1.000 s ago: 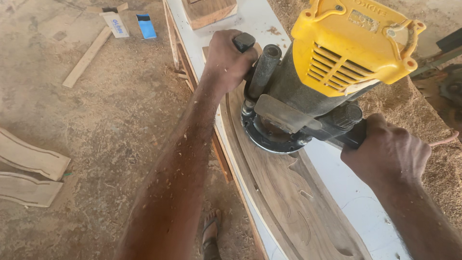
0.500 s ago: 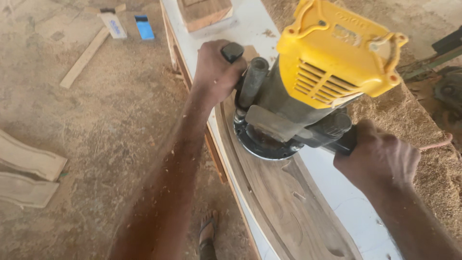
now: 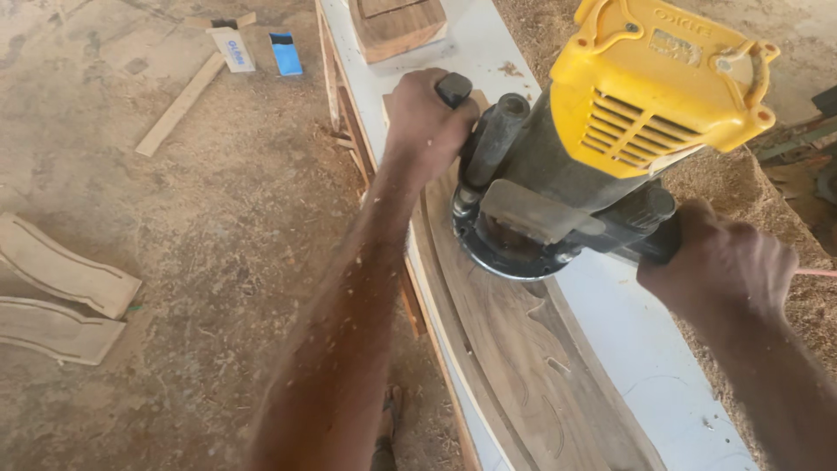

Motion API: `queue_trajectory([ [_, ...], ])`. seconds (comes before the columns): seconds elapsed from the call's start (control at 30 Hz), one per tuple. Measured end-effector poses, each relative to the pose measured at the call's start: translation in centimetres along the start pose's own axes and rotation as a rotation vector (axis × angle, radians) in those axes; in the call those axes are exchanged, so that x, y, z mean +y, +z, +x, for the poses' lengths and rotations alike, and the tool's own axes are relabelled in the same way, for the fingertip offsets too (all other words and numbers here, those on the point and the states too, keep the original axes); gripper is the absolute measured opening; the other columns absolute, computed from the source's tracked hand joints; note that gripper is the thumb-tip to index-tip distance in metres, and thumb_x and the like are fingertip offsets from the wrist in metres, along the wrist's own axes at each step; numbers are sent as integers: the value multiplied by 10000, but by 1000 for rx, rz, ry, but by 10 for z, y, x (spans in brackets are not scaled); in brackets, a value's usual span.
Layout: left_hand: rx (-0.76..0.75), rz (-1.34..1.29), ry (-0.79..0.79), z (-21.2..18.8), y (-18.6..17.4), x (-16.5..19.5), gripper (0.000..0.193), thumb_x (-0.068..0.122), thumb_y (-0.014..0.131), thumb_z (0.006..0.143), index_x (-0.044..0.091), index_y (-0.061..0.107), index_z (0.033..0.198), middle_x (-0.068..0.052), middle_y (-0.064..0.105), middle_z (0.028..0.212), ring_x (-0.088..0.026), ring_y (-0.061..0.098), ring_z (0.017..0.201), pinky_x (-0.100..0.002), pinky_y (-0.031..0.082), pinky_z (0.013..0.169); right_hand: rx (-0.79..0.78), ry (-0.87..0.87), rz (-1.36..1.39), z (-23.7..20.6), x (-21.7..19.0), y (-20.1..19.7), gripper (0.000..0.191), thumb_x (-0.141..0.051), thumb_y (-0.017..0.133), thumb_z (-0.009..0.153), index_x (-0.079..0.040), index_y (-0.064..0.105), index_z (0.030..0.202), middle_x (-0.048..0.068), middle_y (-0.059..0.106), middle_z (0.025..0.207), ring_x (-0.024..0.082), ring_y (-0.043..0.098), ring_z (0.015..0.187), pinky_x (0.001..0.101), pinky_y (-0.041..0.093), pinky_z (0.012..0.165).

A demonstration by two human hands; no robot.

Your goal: The person uses a handheld electric router to carve a decorative pattern into a flat wooden board. They guide the tool along a pre-drawn outline, removing material to create a recessed design.

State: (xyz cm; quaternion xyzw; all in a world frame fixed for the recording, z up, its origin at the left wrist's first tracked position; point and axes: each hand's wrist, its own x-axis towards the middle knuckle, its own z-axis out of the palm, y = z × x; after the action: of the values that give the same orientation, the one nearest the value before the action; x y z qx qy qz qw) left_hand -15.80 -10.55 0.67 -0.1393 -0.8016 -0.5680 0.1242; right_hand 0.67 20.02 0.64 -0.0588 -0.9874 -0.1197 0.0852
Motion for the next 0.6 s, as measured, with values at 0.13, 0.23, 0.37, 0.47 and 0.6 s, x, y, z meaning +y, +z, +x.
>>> queue_trajectory([
  [0.13, 14, 50, 8, 1, 0, -1, 221, 167, 700, 771, -47, 650, 751, -157, 671, 640, -253, 632, 594, -405, 495, 581, -34, 45, 0, 2, -2, 2, 302, -429, 693, 925, -134, 656, 868, 64, 661, 602, 203, 596, 454, 381, 472, 441],
  [0.23, -26, -78, -88, -3, 2, 3, 203, 193, 681, 730, 0, 693, 788, -124, 727, 698, -224, 691, 621, -382, 560, 579, -8, 20, -31, -2, 2, 1, 270, -408, 668, 950, -148, 647, 880, 34, 657, 625, 185, 593, 471, 368, 468, 461],
  [0.37, -19, -36, -46, -16, -1, 11, 219, 181, 698, 747, -33, 668, 789, -158, 703, 705, -251, 664, 645, -401, 537, 619, -57, 37, -9, -21, 7, -5, 272, -410, 671, 911, -147, 630, 854, 31, 663, 639, 184, 585, 478, 346, 465, 426],
  [0.47, 1, -7, -26, -19, -1, 13, 205, 163, 702, 744, -34, 672, 794, -159, 700, 690, -248, 663, 635, -402, 530, 625, -51, 39, -8, -22, 6, -8, 306, -431, 673, 921, -136, 626, 853, 46, 672, 617, 190, 606, 454, 366, 470, 467],
  [0.6, 7, -39, -83, -7, 0, 11, 173, 147, 697, 721, -19, 671, 759, -136, 703, 669, -235, 661, 612, -392, 531, 585, -126, 45, -122, -3, 2, -6, 248, -353, 606, 981, -160, 637, 828, 12, 638, 645, 180, 640, 437, 341, 500, 433],
])
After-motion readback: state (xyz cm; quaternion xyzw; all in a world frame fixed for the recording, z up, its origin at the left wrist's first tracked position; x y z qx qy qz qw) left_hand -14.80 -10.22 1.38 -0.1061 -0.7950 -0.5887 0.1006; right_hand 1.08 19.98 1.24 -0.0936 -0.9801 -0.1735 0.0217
